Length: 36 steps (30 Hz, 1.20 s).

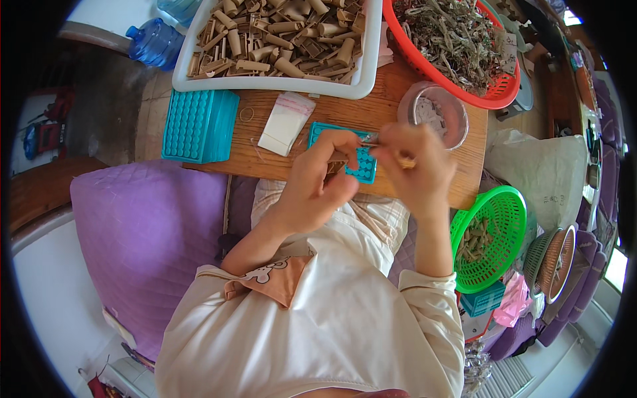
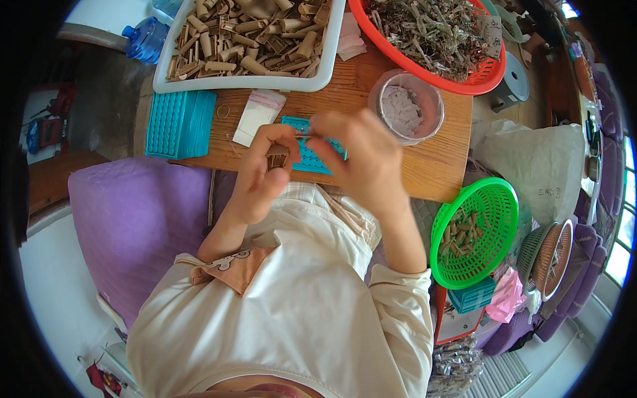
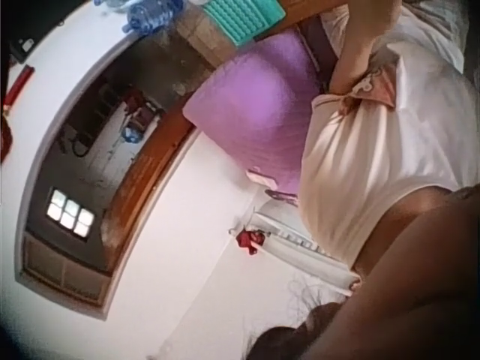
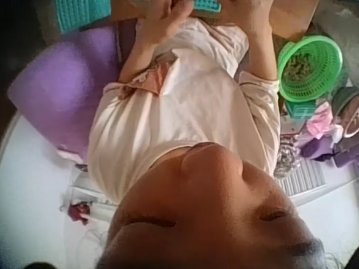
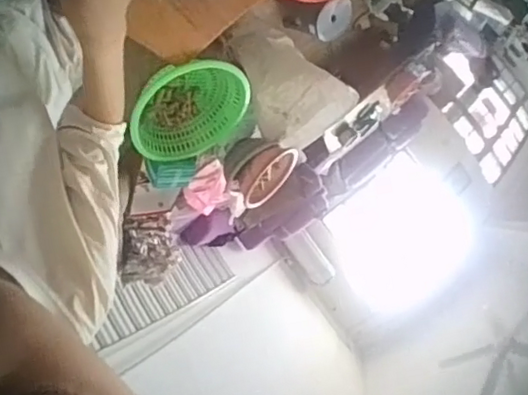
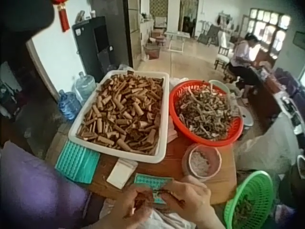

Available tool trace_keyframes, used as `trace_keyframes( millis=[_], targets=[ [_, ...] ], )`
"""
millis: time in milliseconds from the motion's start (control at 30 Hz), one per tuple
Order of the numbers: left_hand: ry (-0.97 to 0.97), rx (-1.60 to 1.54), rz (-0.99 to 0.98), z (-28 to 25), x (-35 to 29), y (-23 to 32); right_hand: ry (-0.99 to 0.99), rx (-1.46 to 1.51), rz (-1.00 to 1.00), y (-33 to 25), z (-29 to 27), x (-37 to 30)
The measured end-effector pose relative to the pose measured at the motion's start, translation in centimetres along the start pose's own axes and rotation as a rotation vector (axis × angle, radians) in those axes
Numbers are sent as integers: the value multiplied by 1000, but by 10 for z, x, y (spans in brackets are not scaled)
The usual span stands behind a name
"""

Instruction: The person assembles small cylindrical products by hand, inserting small components into cardboard tubes and then sealing them with plastic caps.

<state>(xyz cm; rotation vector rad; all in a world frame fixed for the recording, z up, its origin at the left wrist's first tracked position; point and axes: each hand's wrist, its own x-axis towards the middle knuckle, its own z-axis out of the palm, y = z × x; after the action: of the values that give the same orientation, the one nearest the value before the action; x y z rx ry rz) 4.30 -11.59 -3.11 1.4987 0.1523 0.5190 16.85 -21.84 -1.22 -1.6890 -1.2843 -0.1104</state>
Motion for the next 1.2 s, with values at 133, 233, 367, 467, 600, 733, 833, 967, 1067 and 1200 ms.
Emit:
trace_keyframes(
  millis=[133,233,367,467,600,733,833,967,1067,1200],
  targets=[
    [18,131,-171,3,-3,0,-25,-60,-65,-9,5,-25],
    [2,254,-26,3,-8,-10,-35,-96,-36,-11,3,-34],
    [-21,114,-259,4,-12,-7,-77,-124,-16,-11,-1,-40],
    [-18,-4,-346,6,-13,-11,-111,-136,-10,-11,-3,-43],
    [-28,-132,-433,5,-13,-16,-123,-183,-20,-10,-3,-45],
    [-42,-77,-486,5,-12,-15,-132,-192,-24,-8,-2,-49],
    [-48,-50,-533,6,-11,-16,-132,-209,-24,-6,-1,-52],
    [-110,2,-560,4,-10,-19,-136,-222,5,-5,-3,-56],
    [-126,-34,-529,2,-12,-22,-152,-198,41,-4,-4,-57],
    [-115,-56,-423,5,-16,-29,-189,-66,89,-3,-7,-53]
  ],
)
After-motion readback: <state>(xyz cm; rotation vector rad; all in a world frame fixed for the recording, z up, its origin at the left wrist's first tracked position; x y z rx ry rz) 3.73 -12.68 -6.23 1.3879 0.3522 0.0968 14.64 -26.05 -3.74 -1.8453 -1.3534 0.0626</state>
